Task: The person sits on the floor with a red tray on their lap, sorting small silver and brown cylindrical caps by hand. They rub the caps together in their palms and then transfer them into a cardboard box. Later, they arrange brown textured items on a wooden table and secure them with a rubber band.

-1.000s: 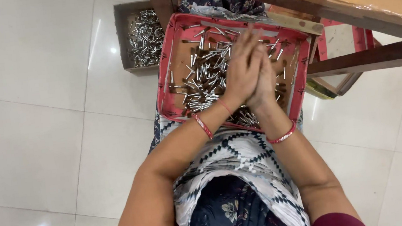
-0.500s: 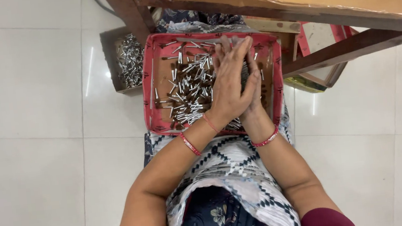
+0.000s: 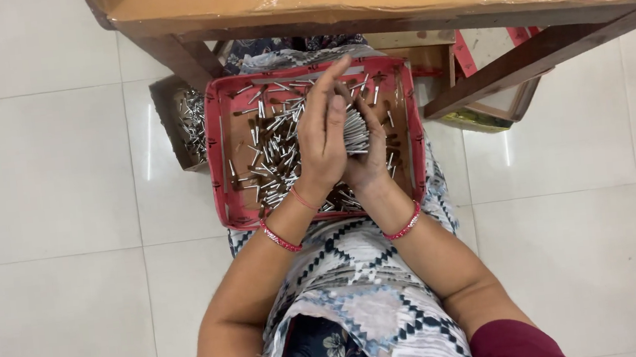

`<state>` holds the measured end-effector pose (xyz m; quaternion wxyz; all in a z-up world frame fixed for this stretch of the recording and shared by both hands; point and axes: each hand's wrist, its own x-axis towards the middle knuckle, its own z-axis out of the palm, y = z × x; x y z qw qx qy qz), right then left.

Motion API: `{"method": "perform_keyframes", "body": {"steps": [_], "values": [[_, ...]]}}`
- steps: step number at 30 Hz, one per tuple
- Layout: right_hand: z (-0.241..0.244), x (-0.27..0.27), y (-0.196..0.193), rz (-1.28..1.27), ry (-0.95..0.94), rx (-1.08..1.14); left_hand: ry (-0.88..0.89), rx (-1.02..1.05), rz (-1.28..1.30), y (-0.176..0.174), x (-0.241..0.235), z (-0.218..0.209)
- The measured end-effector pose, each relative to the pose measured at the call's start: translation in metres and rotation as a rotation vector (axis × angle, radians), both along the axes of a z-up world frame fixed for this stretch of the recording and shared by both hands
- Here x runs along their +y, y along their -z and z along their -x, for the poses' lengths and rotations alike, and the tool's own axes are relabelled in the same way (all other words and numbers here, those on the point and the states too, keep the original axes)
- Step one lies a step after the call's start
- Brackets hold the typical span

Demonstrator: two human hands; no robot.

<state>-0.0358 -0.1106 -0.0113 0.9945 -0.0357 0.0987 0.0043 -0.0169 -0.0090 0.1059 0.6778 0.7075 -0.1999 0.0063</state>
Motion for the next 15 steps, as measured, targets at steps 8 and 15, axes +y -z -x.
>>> {"method": "perform_keyframes", "body": {"steps": [8, 15], "values": [[-0.005, 0.005, -0.009, -0.138, 0.037, -0.027, -0.126, -0.040, 0.283, 0.016, -0.008, 0.008], [-0.005, 0.010, 0.001, 0.021, 0.035, 0.075, -0.156, 0.090, 0.274, 0.039, -0.017, 0.000]]}}
